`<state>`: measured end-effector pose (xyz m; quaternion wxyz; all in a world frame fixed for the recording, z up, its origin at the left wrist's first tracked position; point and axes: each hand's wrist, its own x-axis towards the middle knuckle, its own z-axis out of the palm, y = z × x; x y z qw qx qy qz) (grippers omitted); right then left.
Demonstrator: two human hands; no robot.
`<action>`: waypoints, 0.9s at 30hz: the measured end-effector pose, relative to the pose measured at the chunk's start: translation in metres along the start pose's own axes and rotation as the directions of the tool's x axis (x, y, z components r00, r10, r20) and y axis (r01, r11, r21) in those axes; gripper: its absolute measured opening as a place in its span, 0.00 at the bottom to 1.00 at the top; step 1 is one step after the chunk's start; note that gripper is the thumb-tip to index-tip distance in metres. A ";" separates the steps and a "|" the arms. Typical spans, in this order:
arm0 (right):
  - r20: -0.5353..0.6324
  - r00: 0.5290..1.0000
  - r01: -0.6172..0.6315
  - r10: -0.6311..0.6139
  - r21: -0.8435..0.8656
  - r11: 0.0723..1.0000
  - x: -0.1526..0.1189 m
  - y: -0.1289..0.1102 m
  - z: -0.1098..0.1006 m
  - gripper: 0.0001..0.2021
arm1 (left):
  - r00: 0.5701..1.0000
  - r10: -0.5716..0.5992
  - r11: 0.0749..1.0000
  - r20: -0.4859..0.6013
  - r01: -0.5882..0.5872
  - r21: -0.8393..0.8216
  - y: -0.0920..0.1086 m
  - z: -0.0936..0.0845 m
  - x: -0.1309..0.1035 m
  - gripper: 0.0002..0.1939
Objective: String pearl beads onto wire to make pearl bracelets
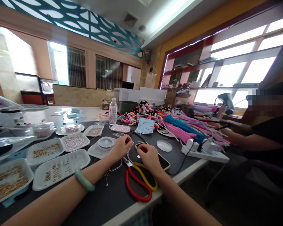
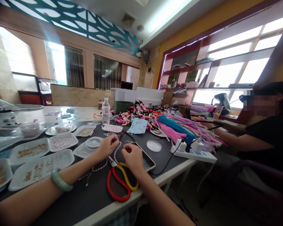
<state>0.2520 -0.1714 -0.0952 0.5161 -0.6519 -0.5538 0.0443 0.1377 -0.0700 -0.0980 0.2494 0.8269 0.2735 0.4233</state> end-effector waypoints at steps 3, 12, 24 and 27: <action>0.000 1.000 0.001 -0.001 0.000 1.000 -0.001 -0.001 0.000 0.08 | 1.000 -0.011 1.000 0.001 0.011 -0.023 0.000 0.000 0.000 0.06; 0.004 1.000 -0.007 0.007 -0.006 1.000 -0.001 -0.003 -0.003 0.07 | 0.999 -0.046 0.996 -0.005 0.046 -0.076 0.000 -0.001 0.001 0.07; -0.091 0.995 -0.024 0.033 0.098 0.995 0.002 0.004 0.001 0.16 | 0.982 -0.031 0.948 0.187 0.088 -0.306 0.006 0.003 0.003 0.07; -0.068 0.998 0.004 0.004 0.121 0.993 0.001 0.003 -0.001 0.14 | 0.967 -0.024 0.926 0.254 0.117 -0.360 0.011 0.005 0.003 0.07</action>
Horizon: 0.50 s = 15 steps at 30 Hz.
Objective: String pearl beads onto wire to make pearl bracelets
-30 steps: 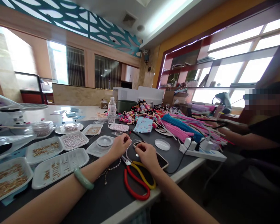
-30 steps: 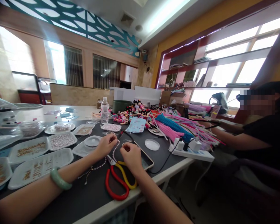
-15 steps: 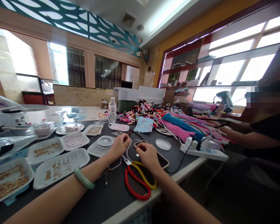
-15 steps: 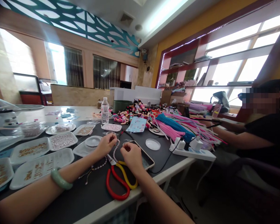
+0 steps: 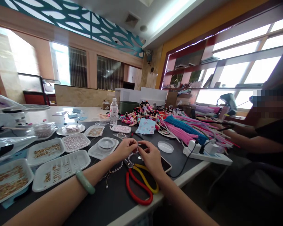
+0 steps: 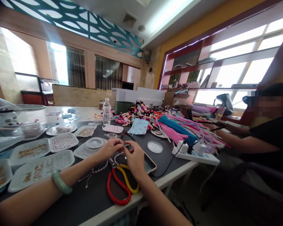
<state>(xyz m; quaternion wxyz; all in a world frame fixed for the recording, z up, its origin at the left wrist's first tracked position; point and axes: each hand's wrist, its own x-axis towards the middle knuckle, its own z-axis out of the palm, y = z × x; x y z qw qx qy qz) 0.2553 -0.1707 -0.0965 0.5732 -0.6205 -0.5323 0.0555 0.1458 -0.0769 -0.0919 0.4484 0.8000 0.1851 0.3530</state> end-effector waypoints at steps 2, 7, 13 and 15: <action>0.008 1.000 0.000 0.000 0.007 1.000 0.000 -0.001 -0.001 0.13 | 1.000 -0.015 0.999 0.018 0.016 -0.045 0.004 0.001 0.000 0.07; 0.006 1.000 -0.010 0.010 -0.009 1.000 -0.001 0.001 -0.001 0.14 | 0.998 -0.059 0.989 0.035 0.064 -0.135 0.011 -0.002 0.000 0.06; -0.091 0.993 0.060 -0.073 -0.141 0.988 -0.001 0.004 -0.002 0.10 | 0.991 -0.094 0.967 0.091 0.113 -0.228 0.001 -0.005 0.004 0.07; -0.091 0.990 0.090 -0.104 -0.143 0.986 -0.001 0.004 -0.002 0.10 | 0.989 -0.103 0.961 0.103 0.125 -0.245 -0.002 -0.006 0.005 0.07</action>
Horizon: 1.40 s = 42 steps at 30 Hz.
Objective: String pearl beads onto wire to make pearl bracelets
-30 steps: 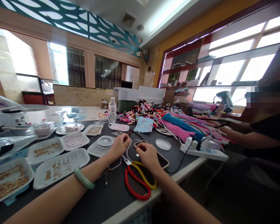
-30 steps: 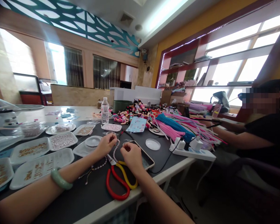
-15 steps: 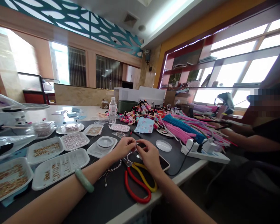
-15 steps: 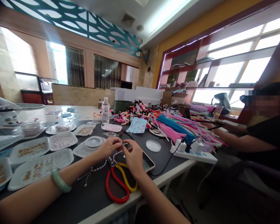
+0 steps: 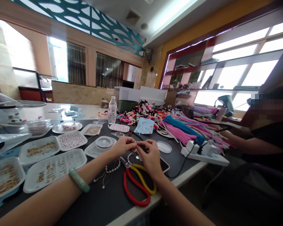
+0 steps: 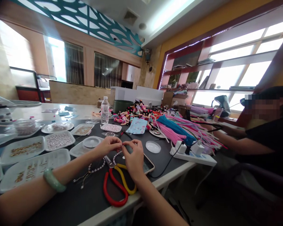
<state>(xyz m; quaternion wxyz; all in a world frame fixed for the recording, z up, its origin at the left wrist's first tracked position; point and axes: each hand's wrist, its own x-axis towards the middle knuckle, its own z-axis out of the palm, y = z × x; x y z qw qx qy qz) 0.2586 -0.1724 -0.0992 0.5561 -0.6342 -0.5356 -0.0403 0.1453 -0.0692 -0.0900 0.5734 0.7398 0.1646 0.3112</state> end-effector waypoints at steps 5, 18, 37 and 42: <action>-0.011 0.999 0.037 -0.037 -0.005 0.999 -0.001 -0.002 -0.001 0.08 | 1.000 -0.008 1.000 0.018 0.008 0.001 0.001 -0.004 0.001 0.08; -0.017 0.999 0.044 -0.044 -0.042 0.998 -0.003 -0.004 0.000 0.06 | 0.996 -0.064 0.998 0.069 0.064 0.007 0.010 -0.008 0.000 0.06; 0.080 0.996 0.021 -0.024 0.042 0.999 -0.004 -0.005 0.001 0.04 | 0.965 -0.129 0.990 0.228 0.113 0.084 0.017 -0.008 -0.001 0.06; 0.142 0.990 0.000 -0.015 0.107 0.994 -0.003 -0.009 0.000 0.05 | 0.970 -0.140 0.990 0.197 0.135 0.038 0.020 -0.010 -0.003 0.04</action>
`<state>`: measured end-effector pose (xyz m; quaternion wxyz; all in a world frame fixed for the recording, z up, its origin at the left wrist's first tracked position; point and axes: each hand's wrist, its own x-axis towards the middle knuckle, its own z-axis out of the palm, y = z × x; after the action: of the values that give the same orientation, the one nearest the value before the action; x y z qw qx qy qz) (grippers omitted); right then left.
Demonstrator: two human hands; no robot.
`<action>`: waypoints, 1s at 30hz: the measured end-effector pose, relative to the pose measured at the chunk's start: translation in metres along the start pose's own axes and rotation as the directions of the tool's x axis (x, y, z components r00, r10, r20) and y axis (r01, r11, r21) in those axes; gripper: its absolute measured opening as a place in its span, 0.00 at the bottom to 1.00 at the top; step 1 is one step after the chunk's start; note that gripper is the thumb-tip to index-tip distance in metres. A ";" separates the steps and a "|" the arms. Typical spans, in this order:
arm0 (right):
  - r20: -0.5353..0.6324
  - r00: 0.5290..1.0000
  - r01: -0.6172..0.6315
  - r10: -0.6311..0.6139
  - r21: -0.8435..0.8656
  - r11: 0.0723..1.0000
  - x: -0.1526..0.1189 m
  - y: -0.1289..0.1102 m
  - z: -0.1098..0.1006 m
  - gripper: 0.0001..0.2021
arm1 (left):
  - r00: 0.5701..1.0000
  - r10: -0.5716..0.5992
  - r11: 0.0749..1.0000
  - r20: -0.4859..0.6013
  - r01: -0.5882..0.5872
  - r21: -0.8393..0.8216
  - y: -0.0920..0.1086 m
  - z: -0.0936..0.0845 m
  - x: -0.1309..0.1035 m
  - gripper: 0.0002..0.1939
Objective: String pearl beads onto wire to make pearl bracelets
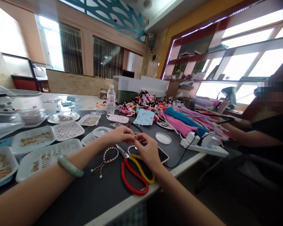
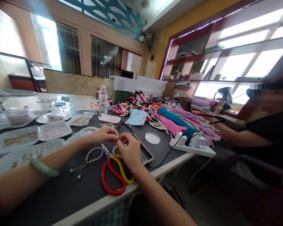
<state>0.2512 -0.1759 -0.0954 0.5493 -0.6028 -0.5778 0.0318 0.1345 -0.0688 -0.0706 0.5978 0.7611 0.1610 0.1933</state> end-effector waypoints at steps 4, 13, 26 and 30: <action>0.013 1.000 -0.005 0.005 0.022 1.000 0.000 -0.002 -0.001 0.05 | 1.000 -0.002 0.999 -0.012 0.002 -0.033 0.003 0.000 -0.002 0.04; 0.000 0.999 -0.050 0.050 0.070 0.996 0.000 -0.003 0.000 0.05 | 0.999 -0.042 0.997 -0.031 0.040 -0.063 0.007 0.001 -0.002 0.03; -0.038 0.999 -0.026 0.028 0.059 0.998 -0.001 0.001 -0.003 0.05 | 0.997 -0.081 0.976 0.014 0.082 -0.203 0.003 0.005 -0.004 0.01; -0.042 0.999 -0.012 0.013 0.044 0.999 -0.001 0.002 -0.002 0.06 | 0.994 -0.111 0.968 0.017 0.112 -0.226 0.006 0.008 -0.005 0.03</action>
<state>0.2533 -0.1769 -0.0963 0.5744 -0.5947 -0.5614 0.0352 0.1344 -0.0791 -0.0664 0.6909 0.6781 0.1791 0.1751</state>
